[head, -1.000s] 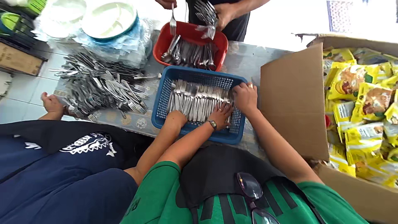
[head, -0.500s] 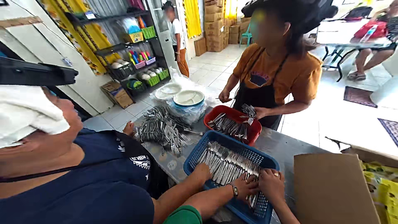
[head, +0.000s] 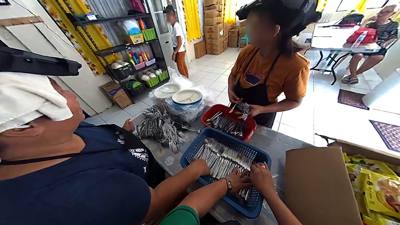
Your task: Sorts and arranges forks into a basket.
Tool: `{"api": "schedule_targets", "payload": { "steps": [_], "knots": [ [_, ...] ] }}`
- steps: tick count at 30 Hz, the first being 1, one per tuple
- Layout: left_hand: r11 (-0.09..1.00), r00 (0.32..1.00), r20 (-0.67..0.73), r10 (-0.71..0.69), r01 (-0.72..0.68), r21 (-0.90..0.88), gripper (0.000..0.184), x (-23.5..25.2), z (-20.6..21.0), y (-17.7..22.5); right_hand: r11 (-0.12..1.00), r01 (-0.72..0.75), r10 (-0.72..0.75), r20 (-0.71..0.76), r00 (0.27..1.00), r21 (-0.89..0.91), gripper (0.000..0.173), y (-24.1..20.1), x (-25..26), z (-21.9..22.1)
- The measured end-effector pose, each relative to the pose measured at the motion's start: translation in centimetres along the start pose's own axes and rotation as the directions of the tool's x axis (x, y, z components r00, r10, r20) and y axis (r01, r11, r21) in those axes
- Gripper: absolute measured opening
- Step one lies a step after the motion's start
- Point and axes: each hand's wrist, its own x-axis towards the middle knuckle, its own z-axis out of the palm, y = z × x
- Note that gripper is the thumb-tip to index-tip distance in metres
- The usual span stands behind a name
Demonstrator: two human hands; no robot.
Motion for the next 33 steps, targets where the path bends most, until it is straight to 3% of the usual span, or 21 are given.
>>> {"api": "schedule_targets", "payload": {
  "steps": [8, 14, 19, 24, 28, 33],
  "knots": [
    [0.998, 0.999, 0.025, -0.034, 0.035, -0.043, 0.079, 0.03, -0.22, 0.07, 1.0, 0.005, -0.005, 0.009, 1.0, -0.01, 0.029, -0.01, 0.28, -0.39],
    [0.998, 0.999, -0.034, -0.028, 0.026, -0.061, 0.106, -0.27, -0.12, -0.36, 1.0, 0.007, -0.007, -0.025, 1.0, -0.001, 0.027, 0.17, 0.25, -0.15],
    [0.999, 0.999, -0.027, -0.038, 0.037, -0.039, 0.096, -0.1, 0.06, -0.34, 1.0, 0.007, -0.007, -0.052, 0.999, -0.004, 0.028, 0.25, 0.26, 0.06],
    [1.0, 0.999, -0.045, 0.014, -0.015, -0.022, 0.101, -0.07, 0.16, -0.43, 1.0, -0.006, 0.006, -0.035, 0.999, 0.002, 0.028, 0.09, 0.21, -0.12],
    [0.999, 0.999, -0.033, 0.034, -0.035, -0.023, 0.09, 0.08, 0.04, -0.18, 1.0, -0.002, 0.002, -0.027, 1.0, 0.0, 0.028, 0.17, 0.24, -0.02],
    [0.998, 0.996, -0.051, 0.067, -0.068, -0.009, 0.095, 0.31, 0.61, -0.68, 1.0, -0.006, 0.005, -0.029, 1.0, -0.006, 0.029, 0.14, 0.24, 0.02]
  ]
}}
